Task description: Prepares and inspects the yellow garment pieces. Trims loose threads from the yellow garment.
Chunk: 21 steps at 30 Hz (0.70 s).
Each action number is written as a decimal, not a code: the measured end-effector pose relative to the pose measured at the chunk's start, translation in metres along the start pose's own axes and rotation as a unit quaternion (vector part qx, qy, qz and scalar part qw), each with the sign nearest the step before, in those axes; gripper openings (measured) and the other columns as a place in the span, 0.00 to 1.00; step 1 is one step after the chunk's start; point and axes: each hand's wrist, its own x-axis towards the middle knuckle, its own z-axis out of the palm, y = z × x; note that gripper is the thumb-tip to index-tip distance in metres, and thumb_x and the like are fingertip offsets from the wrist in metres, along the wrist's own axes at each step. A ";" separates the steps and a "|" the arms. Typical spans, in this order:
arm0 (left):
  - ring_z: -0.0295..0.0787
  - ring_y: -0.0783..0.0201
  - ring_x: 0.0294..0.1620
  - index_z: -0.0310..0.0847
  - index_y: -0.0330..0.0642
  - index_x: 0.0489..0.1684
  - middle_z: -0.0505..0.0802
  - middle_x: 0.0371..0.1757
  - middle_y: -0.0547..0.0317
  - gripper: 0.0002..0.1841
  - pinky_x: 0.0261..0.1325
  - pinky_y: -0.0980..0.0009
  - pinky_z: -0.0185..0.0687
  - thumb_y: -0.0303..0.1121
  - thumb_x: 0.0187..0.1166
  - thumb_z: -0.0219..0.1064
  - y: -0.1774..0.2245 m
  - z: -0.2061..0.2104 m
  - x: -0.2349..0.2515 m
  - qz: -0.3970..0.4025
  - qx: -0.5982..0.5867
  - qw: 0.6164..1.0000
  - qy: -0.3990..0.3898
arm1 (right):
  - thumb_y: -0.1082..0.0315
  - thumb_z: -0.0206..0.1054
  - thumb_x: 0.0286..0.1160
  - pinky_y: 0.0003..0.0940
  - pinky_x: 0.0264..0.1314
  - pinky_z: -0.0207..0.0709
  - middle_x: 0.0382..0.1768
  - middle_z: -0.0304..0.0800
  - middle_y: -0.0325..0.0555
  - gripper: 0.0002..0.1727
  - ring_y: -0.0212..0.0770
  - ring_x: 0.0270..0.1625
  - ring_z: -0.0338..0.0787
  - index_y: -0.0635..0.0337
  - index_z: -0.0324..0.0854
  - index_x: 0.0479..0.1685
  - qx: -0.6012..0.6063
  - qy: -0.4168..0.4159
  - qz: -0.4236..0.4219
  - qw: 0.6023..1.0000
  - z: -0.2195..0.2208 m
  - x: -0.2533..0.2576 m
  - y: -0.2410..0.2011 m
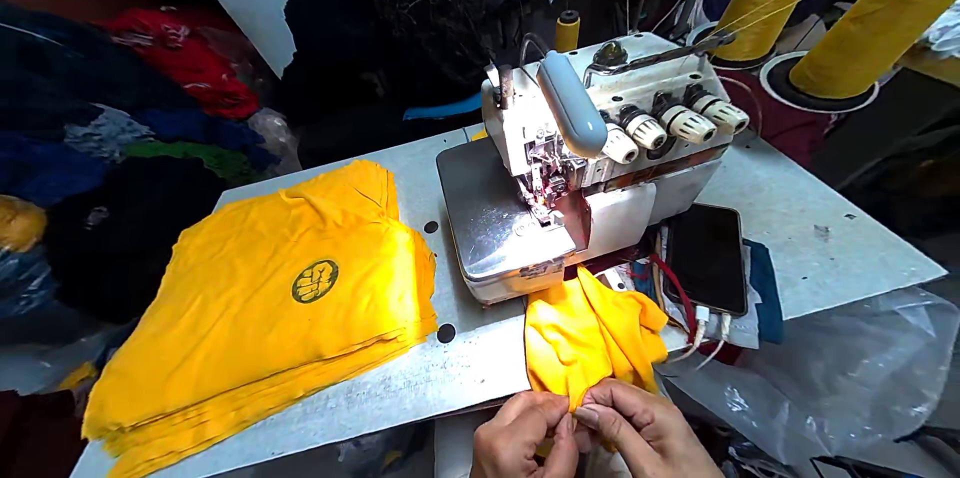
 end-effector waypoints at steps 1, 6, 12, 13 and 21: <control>0.95 0.71 0.41 0.93 0.28 0.35 0.96 0.40 0.45 0.05 0.48 0.81 0.90 0.20 0.68 0.72 -0.001 0.000 0.000 0.021 0.021 1.000 0.006 | 0.72 0.62 0.83 0.20 0.44 0.86 0.33 0.91 0.41 0.10 0.24 0.36 0.90 0.66 0.86 0.37 -0.009 -0.008 -0.009 1.000 0.000 -0.001 0.000; 0.93 0.73 0.34 0.88 0.26 0.42 0.95 0.38 0.55 0.08 0.40 0.75 0.92 0.17 0.73 0.63 0.000 -0.014 0.003 -0.111 -0.121 0.984 0.069 | 0.77 0.52 0.84 0.34 0.51 0.91 0.43 0.91 0.39 0.09 0.32 0.43 0.94 0.65 0.79 0.47 0.174 0.070 0.063 0.980 -0.007 -0.006 -0.006; 0.92 0.75 0.37 0.71 0.49 0.51 0.91 0.38 0.68 0.10 0.43 0.74 0.92 0.25 0.88 0.46 0.016 -0.073 0.037 -0.149 -0.354 0.919 0.089 | 0.67 0.58 0.85 0.32 0.48 0.91 0.41 0.93 0.38 0.10 0.32 0.43 0.94 0.42 0.79 0.56 0.361 0.118 0.033 0.924 -0.068 0.008 -0.035; 0.91 0.76 0.39 0.79 0.52 0.46 0.92 0.39 0.69 0.10 0.46 0.76 0.91 0.27 0.87 0.52 0.021 -0.084 0.040 -0.100 -0.346 0.931 0.058 | 0.64 0.66 0.82 0.31 0.52 0.91 0.44 0.94 0.37 0.11 0.30 0.46 0.95 0.40 0.82 0.58 0.314 0.063 -0.016 0.947 -0.078 0.007 -0.042; 0.80 0.55 0.37 0.88 0.41 0.20 0.82 0.35 0.49 0.11 0.36 0.60 0.75 0.24 0.68 0.59 0.073 -0.178 0.064 0.174 0.420 0.890 -0.041 | 0.77 0.58 0.69 0.40 0.30 0.73 0.37 0.78 0.57 0.12 0.48 0.36 0.80 0.64 0.82 0.19 -0.509 0.091 -0.206 0.831 -0.119 0.002 -0.114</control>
